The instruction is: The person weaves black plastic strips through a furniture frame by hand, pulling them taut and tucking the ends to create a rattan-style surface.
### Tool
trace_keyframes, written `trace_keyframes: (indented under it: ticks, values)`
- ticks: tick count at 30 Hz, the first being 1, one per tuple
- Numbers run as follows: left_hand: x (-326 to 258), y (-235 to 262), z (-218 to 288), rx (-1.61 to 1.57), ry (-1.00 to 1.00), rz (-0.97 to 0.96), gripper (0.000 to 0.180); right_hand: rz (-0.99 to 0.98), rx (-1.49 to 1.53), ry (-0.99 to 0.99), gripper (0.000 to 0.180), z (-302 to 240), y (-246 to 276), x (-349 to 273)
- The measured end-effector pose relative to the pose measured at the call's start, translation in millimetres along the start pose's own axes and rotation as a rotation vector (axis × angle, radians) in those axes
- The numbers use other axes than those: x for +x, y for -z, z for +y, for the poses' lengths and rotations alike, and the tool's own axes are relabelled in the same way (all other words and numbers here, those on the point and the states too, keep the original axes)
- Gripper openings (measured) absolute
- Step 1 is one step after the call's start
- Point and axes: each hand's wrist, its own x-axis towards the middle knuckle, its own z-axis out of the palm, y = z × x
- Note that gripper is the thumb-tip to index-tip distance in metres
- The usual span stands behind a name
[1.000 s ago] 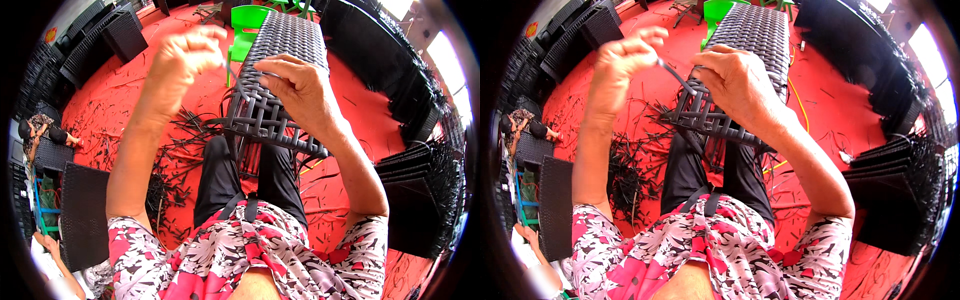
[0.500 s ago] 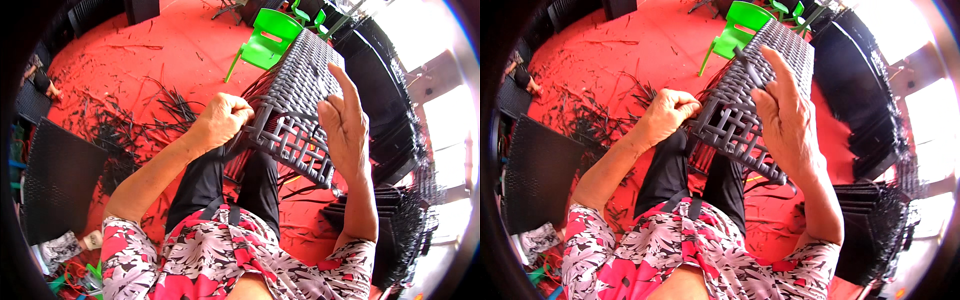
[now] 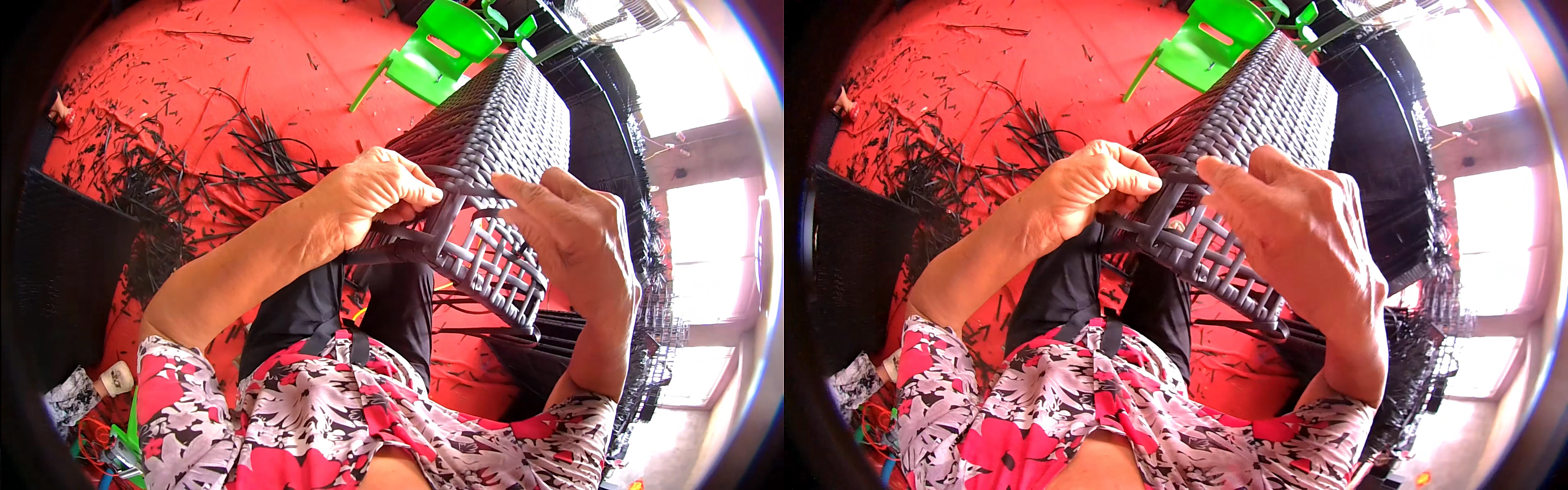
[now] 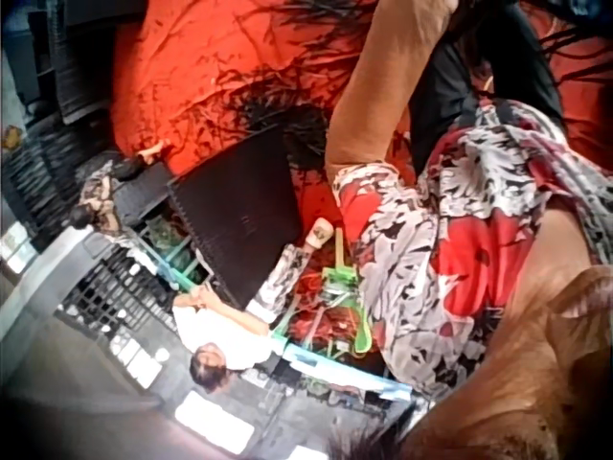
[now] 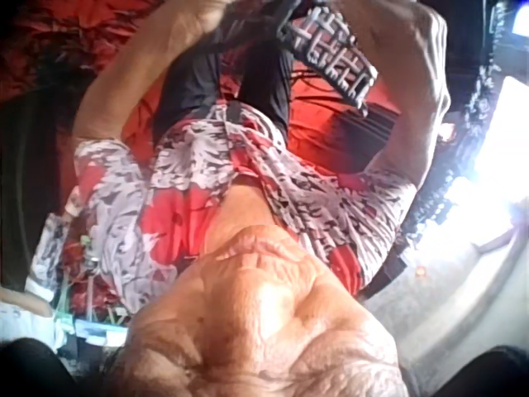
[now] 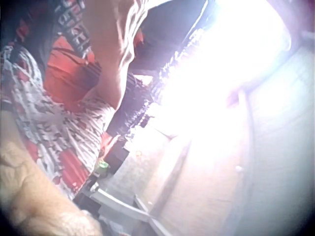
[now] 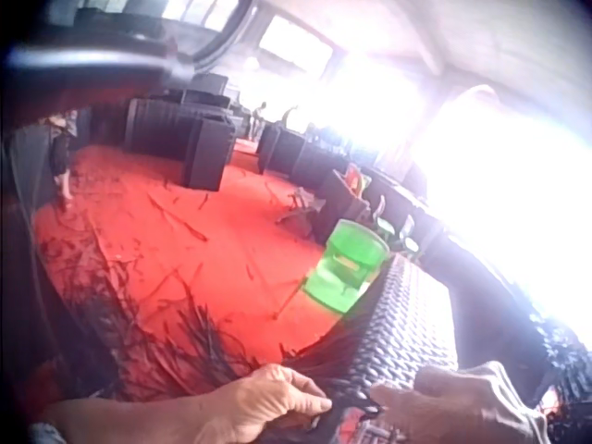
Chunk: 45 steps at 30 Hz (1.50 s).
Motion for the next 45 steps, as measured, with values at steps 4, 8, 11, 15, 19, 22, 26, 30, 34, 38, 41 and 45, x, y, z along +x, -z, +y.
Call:
trace_keyframes:
  ticks: [4, 8, 11, 15, 19, 22, 26, 30, 34, 38, 41, 45]
  values:
    - [0, 1, -4, -0.126, 0.03, -0.014, 0.006, -0.069, -0.106, 0.078, 0.016, -5, -3, 3]
    - [4, 4, -9, -0.147, 0.041, -0.078, 0.006, -0.118, -0.101, 0.08, 0.015, -4, -12, 7]
    - [5, 6, -9, -0.147, 0.029, -0.113, 0.006, -0.137, -0.111, 0.071, 0.016, -4, -17, 7]
    - [4, 7, -12, -0.105, -0.036, -0.109, 0.007, -0.129, -0.069, 0.08, 0.014, 0, -23, 9]
    - [-4, 3, -21, -0.054, -0.135, -0.049, 0.007, -0.127, -0.026, 0.106, 0.021, 1, -28, 14]
    - [-5, -11, -27, -0.051, -0.231, 0.074, 0.016, -0.124, 0.012, 0.089, 0.018, 5, -31, 16]
    - [-2, -11, -30, 0.034, -0.296, 0.07, 0.023, -0.101, 0.045, 0.077, 0.01, 8, -38, 16]
    - [4, 8, -24, 0.091, -0.297, -0.062, 0.017, -0.039, 0.14, 0.018, 0.014, 15, -43, 13]
    - [9, 15, -14, 0.124, -0.205, -0.095, 0.01, 0.019, 0.228, -0.048, 0.031, 25, -51, 5]
    - [12, 47, 2, 0.454, -0.188, -0.006, 0.013, 0.183, 0.479, -0.323, 0.057, 25, -47, -23]
    - [13, 144, 13, 0.548, -0.264, 0.184, 0.019, 0.237, 0.079, -0.304, 0.059, 29, -46, -61]
    - [-37, 324, 29, 0.622, -0.28, 0.935, 0.02, 0.277, -0.101, -0.463, 0.057, 34, -42, -111]
